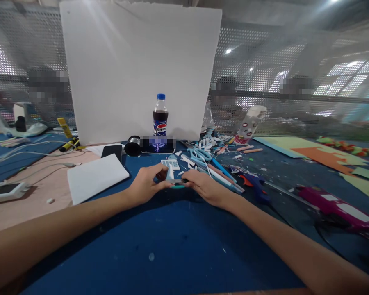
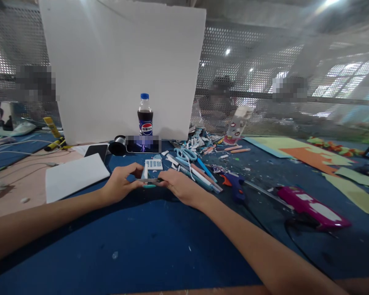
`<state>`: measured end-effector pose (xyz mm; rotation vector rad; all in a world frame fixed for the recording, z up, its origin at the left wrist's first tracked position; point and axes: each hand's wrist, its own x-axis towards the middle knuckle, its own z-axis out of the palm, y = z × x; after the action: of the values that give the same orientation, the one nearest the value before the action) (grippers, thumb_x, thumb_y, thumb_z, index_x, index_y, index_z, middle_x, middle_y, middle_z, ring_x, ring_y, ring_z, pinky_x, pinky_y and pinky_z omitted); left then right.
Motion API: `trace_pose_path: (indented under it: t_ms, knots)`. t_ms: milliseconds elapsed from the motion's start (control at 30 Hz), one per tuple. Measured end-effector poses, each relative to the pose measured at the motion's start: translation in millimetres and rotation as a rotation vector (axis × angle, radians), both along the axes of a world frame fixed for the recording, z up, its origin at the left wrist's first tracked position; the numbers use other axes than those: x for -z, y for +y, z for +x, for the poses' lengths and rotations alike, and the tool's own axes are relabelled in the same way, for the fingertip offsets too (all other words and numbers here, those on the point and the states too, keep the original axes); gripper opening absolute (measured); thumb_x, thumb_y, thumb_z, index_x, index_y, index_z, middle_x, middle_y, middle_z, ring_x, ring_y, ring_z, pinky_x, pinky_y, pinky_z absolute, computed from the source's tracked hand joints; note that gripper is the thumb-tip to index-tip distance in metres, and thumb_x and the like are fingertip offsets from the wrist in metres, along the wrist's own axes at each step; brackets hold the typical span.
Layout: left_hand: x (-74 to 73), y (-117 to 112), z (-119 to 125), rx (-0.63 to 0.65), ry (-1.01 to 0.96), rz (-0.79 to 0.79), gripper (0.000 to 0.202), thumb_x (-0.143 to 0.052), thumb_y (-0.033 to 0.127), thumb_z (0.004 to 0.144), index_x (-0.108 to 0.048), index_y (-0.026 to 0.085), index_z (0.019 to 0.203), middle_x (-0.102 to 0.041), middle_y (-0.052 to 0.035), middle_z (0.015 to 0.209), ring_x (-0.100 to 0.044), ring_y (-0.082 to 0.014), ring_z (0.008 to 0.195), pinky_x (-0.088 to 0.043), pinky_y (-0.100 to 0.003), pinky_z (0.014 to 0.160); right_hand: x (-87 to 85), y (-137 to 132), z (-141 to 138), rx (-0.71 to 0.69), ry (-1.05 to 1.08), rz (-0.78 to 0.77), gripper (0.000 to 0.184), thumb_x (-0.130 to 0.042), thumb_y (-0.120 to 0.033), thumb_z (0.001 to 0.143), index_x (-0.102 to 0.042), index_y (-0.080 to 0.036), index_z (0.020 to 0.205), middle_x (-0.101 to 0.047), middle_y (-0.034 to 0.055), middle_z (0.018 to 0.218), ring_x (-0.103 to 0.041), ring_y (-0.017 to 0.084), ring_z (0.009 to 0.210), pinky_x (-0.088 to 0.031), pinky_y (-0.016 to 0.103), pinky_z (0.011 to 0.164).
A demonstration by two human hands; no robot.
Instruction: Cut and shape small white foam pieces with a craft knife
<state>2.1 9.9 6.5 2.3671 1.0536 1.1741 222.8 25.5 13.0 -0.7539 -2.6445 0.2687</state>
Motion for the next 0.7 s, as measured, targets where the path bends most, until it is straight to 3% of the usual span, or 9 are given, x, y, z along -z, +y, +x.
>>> trace_pose_path:
  t_ms: [700]
  knots:
    - [0.1,0.2,0.4,0.033,0.031,0.041,0.013,-0.056,0.027,0.077,-0.05,0.016,0.078,-0.056,0.002,0.066,-0.053,-0.0102,0.058,-0.042,-0.02,0.053,0.0,-2.1,-2.6,0.001,0.018,-0.016,0.03,-0.027,-0.033,0.094,-0.05,-0.016,0.088,-0.055,0.0072,0.08,-0.047,0.017,0.073,-0.036,0.027,0.064]
